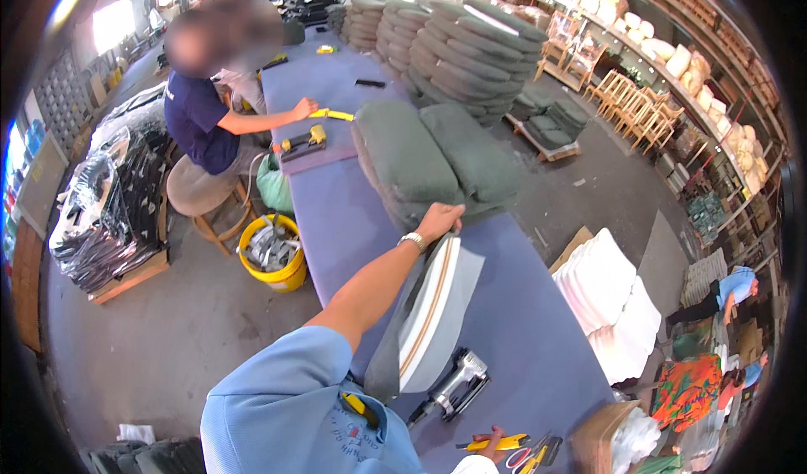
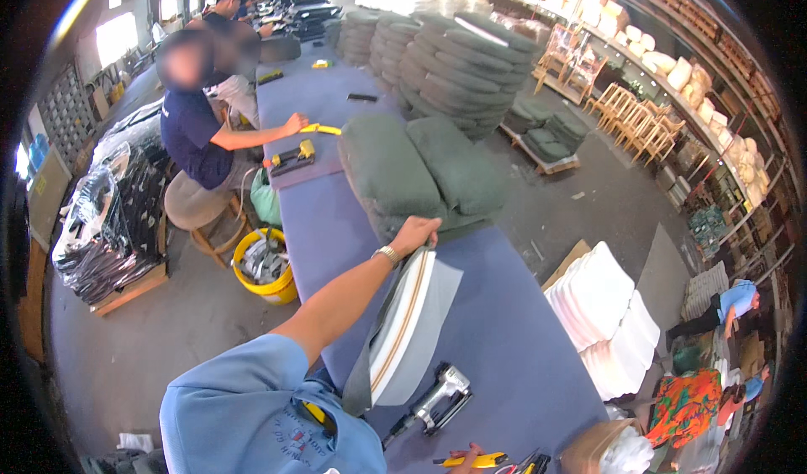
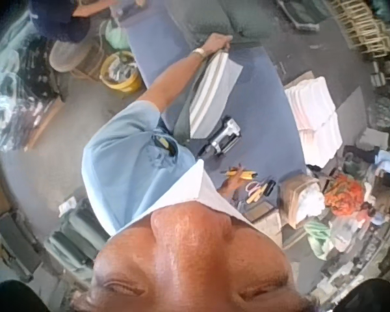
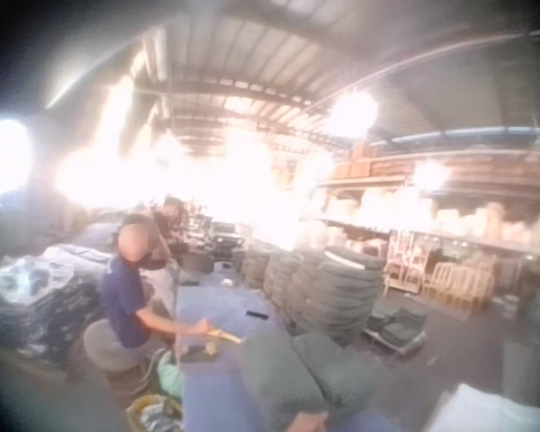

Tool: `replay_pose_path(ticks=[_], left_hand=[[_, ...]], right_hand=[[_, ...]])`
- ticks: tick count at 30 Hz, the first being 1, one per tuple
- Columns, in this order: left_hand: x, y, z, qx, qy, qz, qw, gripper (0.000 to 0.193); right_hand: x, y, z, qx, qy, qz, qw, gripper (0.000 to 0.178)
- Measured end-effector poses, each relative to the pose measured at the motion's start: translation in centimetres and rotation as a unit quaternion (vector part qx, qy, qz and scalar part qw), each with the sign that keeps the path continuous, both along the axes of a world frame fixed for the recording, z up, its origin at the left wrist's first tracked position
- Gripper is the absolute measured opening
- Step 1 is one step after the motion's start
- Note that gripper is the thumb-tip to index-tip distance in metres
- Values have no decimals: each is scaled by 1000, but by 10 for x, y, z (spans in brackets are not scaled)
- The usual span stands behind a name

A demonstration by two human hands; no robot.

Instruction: The person wraps green fabric around a foam cushion, trims excess fabric with a utility knife, and secures the fabric using a staple gun. The process is repeated for multiple cushions on a workbench in a workshop.

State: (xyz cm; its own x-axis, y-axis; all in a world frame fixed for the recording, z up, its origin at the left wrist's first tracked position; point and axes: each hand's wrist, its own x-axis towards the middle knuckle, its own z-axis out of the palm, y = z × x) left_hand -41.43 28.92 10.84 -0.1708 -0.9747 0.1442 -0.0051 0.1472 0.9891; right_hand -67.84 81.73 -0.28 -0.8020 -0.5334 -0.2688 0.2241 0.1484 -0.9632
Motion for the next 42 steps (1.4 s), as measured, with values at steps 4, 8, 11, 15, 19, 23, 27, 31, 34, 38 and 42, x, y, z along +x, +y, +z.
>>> replay_pose_path(ticks=[4, 8, 11, 15, 19, 23, 27, 31, 34, 38, 42], left_hand=[[0, 7, 27, 15, 12, -37, 999, 47], [38, 14, 22, 70, -19, -30, 997, 41], [45, 16, 25, 65, -14, -28, 997, 38], [79, 15, 19, 55, -41, -15, 998, 37], [132, 10, -7, 82, -49, -13, 995, 39], [151, 7, -42, 100, -32, 1, 995, 40], [108, 28, -37, 115, 6, 8, 993, 42], [67, 45, -57, 64, 32, 7, 997, 45], [54, 56, -40, 73, -27, 32, 996, 46], [51, 58, -34, 27, -108, 52, 992, 46], [46, 76, -19, -13, -190, 32, 981, 62]], right_hand=[[14, -57, -10, -53, -7, 45, 998, 22], [86, -129, 66, -80, 10, 194, 978, 18], [113, -158, 98, -70, 48, 273, 958, 17], [142, -169, 105, -51, 41, 334, 940, 16], [160, -161, 77, -25, 5, 376, 926, 22], [167, -153, 67, 22, -24, 374, 927, 25], [148, -157, 45, -54, -62, 316, 945, 36], [149, -179, 84, -114, 4, 285, 952, 53], [132, -187, 108, -99, 7, 286, 953, 59], [126, -187, 124, -121, -33, 239, 963, 57], [112, -171, 116, -160, -63, 232, 957, 39]])
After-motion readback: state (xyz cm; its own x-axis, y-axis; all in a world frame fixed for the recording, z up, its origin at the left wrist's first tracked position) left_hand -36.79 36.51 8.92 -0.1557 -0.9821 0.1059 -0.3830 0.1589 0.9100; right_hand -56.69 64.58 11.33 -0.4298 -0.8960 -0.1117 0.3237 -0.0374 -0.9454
